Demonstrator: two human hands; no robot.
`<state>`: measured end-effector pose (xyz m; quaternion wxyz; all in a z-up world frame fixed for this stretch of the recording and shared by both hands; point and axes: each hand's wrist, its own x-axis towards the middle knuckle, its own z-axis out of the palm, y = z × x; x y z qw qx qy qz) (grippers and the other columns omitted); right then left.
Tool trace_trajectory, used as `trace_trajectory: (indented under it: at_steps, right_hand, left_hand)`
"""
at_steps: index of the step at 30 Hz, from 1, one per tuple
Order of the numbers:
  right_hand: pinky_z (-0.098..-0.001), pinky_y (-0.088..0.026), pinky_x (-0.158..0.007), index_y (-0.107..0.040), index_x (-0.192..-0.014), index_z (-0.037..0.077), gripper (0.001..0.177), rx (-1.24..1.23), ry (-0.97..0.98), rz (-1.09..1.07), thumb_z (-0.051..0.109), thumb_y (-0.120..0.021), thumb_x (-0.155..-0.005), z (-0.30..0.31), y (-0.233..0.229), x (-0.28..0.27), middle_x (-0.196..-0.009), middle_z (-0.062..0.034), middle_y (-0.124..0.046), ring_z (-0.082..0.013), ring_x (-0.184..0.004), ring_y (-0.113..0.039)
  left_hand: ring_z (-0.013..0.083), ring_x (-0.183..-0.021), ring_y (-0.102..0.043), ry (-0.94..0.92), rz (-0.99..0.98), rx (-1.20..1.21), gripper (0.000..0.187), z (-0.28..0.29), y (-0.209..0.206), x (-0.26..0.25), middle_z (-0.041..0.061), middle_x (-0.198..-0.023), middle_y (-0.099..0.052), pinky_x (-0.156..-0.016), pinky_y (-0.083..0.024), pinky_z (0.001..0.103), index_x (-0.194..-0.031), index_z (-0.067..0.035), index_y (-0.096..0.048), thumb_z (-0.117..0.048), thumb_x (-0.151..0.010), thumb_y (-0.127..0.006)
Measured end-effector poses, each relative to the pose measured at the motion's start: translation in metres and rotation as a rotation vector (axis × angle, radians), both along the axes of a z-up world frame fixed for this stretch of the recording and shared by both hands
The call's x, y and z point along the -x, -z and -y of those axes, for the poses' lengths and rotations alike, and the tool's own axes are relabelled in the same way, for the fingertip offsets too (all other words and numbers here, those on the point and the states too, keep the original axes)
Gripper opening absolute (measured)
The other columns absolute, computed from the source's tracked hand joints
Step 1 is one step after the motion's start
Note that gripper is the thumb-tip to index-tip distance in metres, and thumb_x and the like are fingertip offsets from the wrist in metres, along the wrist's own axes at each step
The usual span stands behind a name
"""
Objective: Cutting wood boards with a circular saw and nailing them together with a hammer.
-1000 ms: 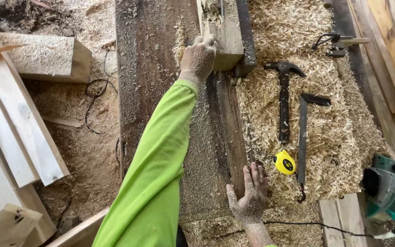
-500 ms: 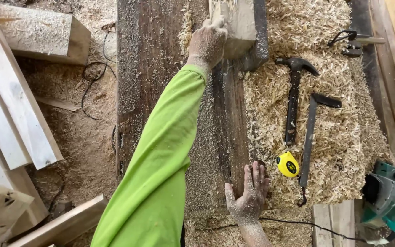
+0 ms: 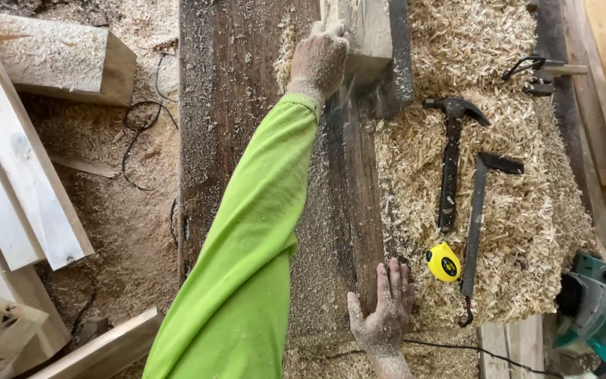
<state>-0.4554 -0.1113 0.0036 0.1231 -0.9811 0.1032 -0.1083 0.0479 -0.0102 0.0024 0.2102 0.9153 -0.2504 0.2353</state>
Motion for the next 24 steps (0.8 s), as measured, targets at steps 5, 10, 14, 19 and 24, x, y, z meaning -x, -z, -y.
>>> trace_trajectory:
  at_steps: [5, 10, 14, 19, 24]
  right_hand:
    - [-0.0595, -0.015, -0.124, -0.043, -0.151, 0.004, 0.081, -0.001, -0.005, -0.012, 0.049, -0.064, -0.087, 0.001, 0.001, 0.001, -0.165, -0.0186, -0.031, -0.0383, -0.155, -0.023]
    - [-0.0591, -0.015, -0.124, -0.043, -0.150, 0.005, 0.082, -0.009, 0.006, -0.052, 0.047, -0.066, -0.084, 0.002, -0.002, 0.004, -0.165, -0.0189, -0.031, -0.0376, -0.155, -0.022]
    - [-0.0591, -0.015, -0.123, -0.044, -0.149, 0.005, 0.082, -0.011, 0.025, -0.073, 0.045, -0.068, -0.082, 0.001, 0.000, 0.000, -0.164, -0.0187, -0.032, -0.0374, -0.155, -0.022]
    - [-0.0594, -0.015, -0.123, -0.045, -0.147, 0.004, 0.084, -0.134, 0.002, -0.021, 0.043, -0.071, -0.078, 0.019, 0.020, 0.010, -0.162, -0.0208, -0.033, -0.0421, -0.155, -0.020]
    - [-0.0618, -0.015, -0.121, -0.044, -0.143, 0.002, 0.089, -0.021, 0.060, -0.236, 0.046, -0.075, -0.072, 0.023, 0.014, 0.017, -0.160, -0.0214, -0.032, -0.0419, -0.153, -0.018]
  left_hand:
    - [0.0294, -0.108, -0.069, -0.011, -0.043, -0.006, 0.021, -0.005, -0.013, -0.003, 0.011, -0.126, -0.069, -0.085, -0.063, 0.034, -0.095, -0.001, -0.076, 0.012, -0.084, -0.065]
    - [0.0300, -0.106, -0.069, 0.008, -0.045, -0.058, 0.021, -0.001, -0.001, -0.022, 0.012, -0.124, -0.068, -0.083, -0.063, 0.037, -0.094, 0.000, -0.076, 0.011, -0.083, -0.061]
    - [0.0277, -0.108, -0.070, 0.030, -0.166, -0.008, 0.018, -0.006, -0.018, -0.030, 0.020, -0.130, -0.065, -0.083, -0.064, 0.037, -0.104, 0.005, -0.072, 0.000, -0.109, -0.056]
    - [0.0268, -0.107, -0.067, 0.081, -0.199, -0.017, 0.020, -0.016, -0.040, -0.043, 0.017, -0.135, -0.063, -0.077, -0.064, 0.040, -0.105, 0.001, -0.073, 0.004, -0.093, -0.057]
    - [0.0291, -0.104, -0.066, -0.060, -0.087, -0.145, 0.019, -0.022, -0.035, -0.087, 0.022, -0.132, -0.063, -0.070, -0.064, 0.044, -0.110, 0.005, -0.070, -0.002, -0.097, -0.059]
